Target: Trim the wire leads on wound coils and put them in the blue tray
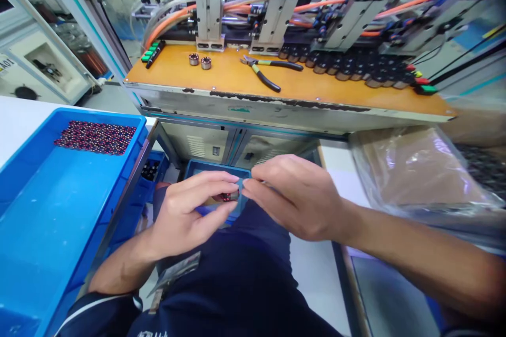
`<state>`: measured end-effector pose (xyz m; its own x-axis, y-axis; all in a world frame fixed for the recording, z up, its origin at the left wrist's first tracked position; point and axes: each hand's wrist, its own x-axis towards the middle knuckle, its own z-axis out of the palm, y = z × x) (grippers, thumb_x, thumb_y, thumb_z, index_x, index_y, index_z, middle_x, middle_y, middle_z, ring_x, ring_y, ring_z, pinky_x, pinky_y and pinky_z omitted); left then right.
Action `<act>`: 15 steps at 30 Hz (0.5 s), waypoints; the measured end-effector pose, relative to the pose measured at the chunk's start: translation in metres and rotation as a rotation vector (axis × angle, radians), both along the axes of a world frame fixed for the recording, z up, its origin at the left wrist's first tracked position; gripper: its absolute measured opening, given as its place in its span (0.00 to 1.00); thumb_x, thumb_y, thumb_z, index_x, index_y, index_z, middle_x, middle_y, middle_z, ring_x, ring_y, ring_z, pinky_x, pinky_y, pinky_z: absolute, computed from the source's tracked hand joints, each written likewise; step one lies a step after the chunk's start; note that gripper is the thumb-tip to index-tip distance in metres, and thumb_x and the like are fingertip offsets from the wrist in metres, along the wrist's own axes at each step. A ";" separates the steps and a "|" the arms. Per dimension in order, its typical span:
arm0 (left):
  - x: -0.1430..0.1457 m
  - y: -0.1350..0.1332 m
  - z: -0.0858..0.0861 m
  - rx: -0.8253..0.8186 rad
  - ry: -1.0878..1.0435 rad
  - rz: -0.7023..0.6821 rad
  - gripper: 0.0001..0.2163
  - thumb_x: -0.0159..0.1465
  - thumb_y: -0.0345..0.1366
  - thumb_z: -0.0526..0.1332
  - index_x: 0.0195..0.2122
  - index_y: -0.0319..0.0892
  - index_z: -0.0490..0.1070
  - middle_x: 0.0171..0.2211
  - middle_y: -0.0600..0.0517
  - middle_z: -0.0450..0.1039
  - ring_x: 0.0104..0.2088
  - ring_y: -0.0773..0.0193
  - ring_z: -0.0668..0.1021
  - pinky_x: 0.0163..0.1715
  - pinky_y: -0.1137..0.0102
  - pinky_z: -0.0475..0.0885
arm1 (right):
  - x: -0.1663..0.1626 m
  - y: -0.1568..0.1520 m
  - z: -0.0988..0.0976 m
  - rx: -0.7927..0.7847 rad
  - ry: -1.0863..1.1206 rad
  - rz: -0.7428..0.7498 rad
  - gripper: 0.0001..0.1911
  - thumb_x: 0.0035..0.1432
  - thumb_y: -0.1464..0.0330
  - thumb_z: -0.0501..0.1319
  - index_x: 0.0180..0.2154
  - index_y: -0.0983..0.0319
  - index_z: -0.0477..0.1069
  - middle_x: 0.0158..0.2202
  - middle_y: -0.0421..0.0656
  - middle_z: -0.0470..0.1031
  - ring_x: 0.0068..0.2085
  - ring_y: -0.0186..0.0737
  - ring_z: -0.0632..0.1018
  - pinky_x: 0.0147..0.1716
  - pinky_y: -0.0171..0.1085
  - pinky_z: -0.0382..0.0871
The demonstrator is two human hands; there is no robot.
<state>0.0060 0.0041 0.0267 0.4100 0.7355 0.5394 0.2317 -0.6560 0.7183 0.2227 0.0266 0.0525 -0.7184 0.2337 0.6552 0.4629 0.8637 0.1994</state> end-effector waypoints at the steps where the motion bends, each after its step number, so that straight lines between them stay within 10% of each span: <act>1: -0.002 -0.001 -0.002 -0.014 -0.018 -0.004 0.15 0.58 0.24 0.67 0.46 0.41 0.76 0.46 0.43 0.80 0.43 0.60 0.82 0.38 0.71 0.80 | -0.002 -0.001 -0.003 -0.157 0.018 -0.018 0.12 0.66 0.73 0.55 0.30 0.65 0.72 0.28 0.47 0.74 0.30 0.39 0.72 0.28 0.39 0.70; 4: -0.009 -0.001 -0.008 -0.054 -0.072 -0.009 0.16 0.57 0.23 0.67 0.47 0.41 0.76 0.47 0.43 0.79 0.44 0.60 0.81 0.36 0.72 0.80 | -0.005 -0.005 -0.007 -0.535 0.087 -0.022 0.11 0.68 0.72 0.52 0.32 0.63 0.68 0.29 0.43 0.70 0.31 0.34 0.71 0.30 0.34 0.69; 11: -0.012 -0.001 -0.018 -0.192 -0.173 0.019 0.18 0.55 0.21 0.69 0.46 0.41 0.74 0.47 0.46 0.79 0.40 0.64 0.82 0.35 0.75 0.79 | -0.007 0.007 0.000 -0.221 0.040 0.041 0.07 0.68 0.72 0.54 0.41 0.62 0.70 0.33 0.43 0.72 0.33 0.35 0.70 0.33 0.35 0.65; 15: -0.013 0.000 -0.020 -0.192 -0.204 0.006 0.18 0.55 0.20 0.68 0.46 0.41 0.74 0.46 0.46 0.79 0.44 0.62 0.81 0.37 0.74 0.79 | -0.015 0.008 -0.003 -0.479 0.056 0.060 0.12 0.68 0.71 0.53 0.31 0.64 0.69 0.30 0.43 0.70 0.31 0.34 0.68 0.31 0.35 0.64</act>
